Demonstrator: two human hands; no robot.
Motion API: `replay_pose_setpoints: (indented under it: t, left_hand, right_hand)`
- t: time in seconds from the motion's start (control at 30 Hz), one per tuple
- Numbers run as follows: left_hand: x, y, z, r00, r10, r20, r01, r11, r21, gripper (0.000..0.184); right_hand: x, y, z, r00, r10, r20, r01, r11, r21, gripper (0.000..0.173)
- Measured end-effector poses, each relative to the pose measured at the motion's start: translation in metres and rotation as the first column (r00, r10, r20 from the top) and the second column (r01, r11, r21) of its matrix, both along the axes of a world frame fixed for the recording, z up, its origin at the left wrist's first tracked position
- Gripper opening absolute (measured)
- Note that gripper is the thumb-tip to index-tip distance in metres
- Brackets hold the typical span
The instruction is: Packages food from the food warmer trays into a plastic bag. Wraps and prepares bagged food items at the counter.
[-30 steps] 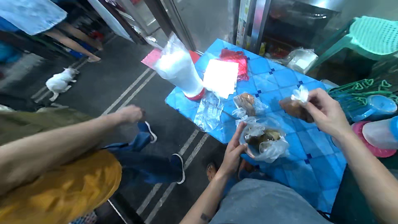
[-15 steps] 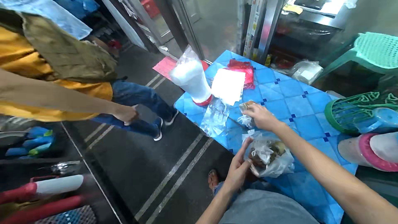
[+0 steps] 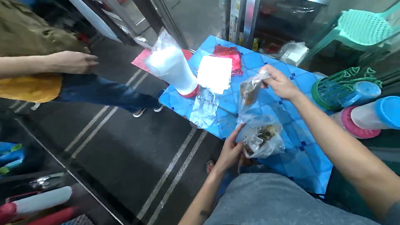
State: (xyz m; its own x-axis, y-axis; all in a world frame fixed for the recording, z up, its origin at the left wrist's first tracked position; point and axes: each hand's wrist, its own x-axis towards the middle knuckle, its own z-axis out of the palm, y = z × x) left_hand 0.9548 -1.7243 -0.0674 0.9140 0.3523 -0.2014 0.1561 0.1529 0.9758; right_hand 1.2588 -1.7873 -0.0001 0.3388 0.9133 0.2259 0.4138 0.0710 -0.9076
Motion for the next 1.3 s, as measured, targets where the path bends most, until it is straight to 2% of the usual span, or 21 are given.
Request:
replay_pose_setpoints:
  t: [0.1,0.2,0.27,0.33,0.43,0.5,0.57,0.63,0.7,0.77,0.93,1.1,1.2,1.3]
  left_hand:
    - [0.004,0.004,0.003,0.999,-0.027,-0.022,0.027,0.999,-0.025,0.063]
    - [0.010,0.004,0.003,1.000,-0.024,0.008,0.025,0.999,-0.035,0.065]
    - [0.012,0.002,0.002,0.998,-0.047,0.048,0.050,0.997,-0.055,0.067]
    - [0.013,0.000,0.003,0.994,-0.083,0.076,0.089,0.994,-0.068,0.069]
    - [0.015,-0.003,0.006,0.987,-0.128,0.102,0.136,0.988,-0.077,0.069]
    - [0.015,-0.005,0.008,0.980,-0.161,0.114,0.169,0.983,-0.067,0.068]
    - [0.016,-0.007,0.009,0.977,-0.170,0.126,0.179,0.981,-0.069,0.069]
    - [0.018,-0.009,0.010,0.976,-0.170,0.137,0.181,0.981,-0.073,0.070]
    - [0.020,-0.009,0.012,0.976,-0.158,0.147,0.170,0.983,-0.074,0.071]
    - [0.018,-0.007,0.013,0.979,-0.140,0.147,0.152,0.986,-0.071,0.073]
    - [0.010,-0.001,0.012,0.983,-0.096,0.155,0.107,0.992,-0.067,0.071]
    - [0.000,0.000,0.012,0.982,-0.114,0.151,0.123,0.991,-0.046,0.070]
    - [-0.007,0.000,0.002,0.984,-0.096,0.152,0.096,0.995,0.008,0.072]
    - [-0.016,0.002,-0.007,0.980,-0.065,0.189,0.071,0.997,-0.024,0.071]
  right_hand:
    - [-0.025,-0.034,0.034,0.969,-0.013,-0.245,0.059,0.982,0.179,0.020]
    - [-0.068,-0.060,0.051,0.865,-0.144,-0.480,0.215,0.972,0.096,0.026]
    - [-0.096,-0.070,0.038,0.695,-0.195,-0.692,0.255,0.967,-0.016,0.033]
    - [-0.114,-0.080,0.012,0.588,-0.252,-0.769,0.281,0.955,-0.097,0.035]
    - [-0.119,-0.090,-0.022,0.590,-0.462,-0.662,0.447,0.870,-0.208,0.033]
    - [-0.113,-0.096,-0.038,0.639,-0.519,-0.568,0.521,0.835,-0.177,0.032]
    - [-0.108,-0.102,-0.044,0.724,-0.578,-0.376,0.568,0.809,-0.151,0.031]
    - [-0.107,-0.108,-0.043,0.812,-0.571,-0.122,0.558,0.820,-0.129,0.029]
    - [-0.111,-0.111,-0.043,0.862,-0.497,0.098,0.506,0.857,-0.099,0.028]
    - [-0.117,-0.113,-0.042,0.878,-0.435,0.201,0.458,0.885,-0.086,0.028]
    - [-0.114,-0.115,-0.032,0.889,-0.408,0.207,0.431,0.899,-0.080,0.025]
    - [-0.130,-0.093,-0.010,0.952,-0.091,0.292,0.110,0.993,-0.050,0.020]
    - [-0.143,-0.083,-0.009,0.976,0.039,0.212,-0.034,0.999,-0.027,0.021]
    - [-0.144,-0.080,-0.019,0.995,0.093,-0.046,-0.094,0.995,-0.033,0.026]
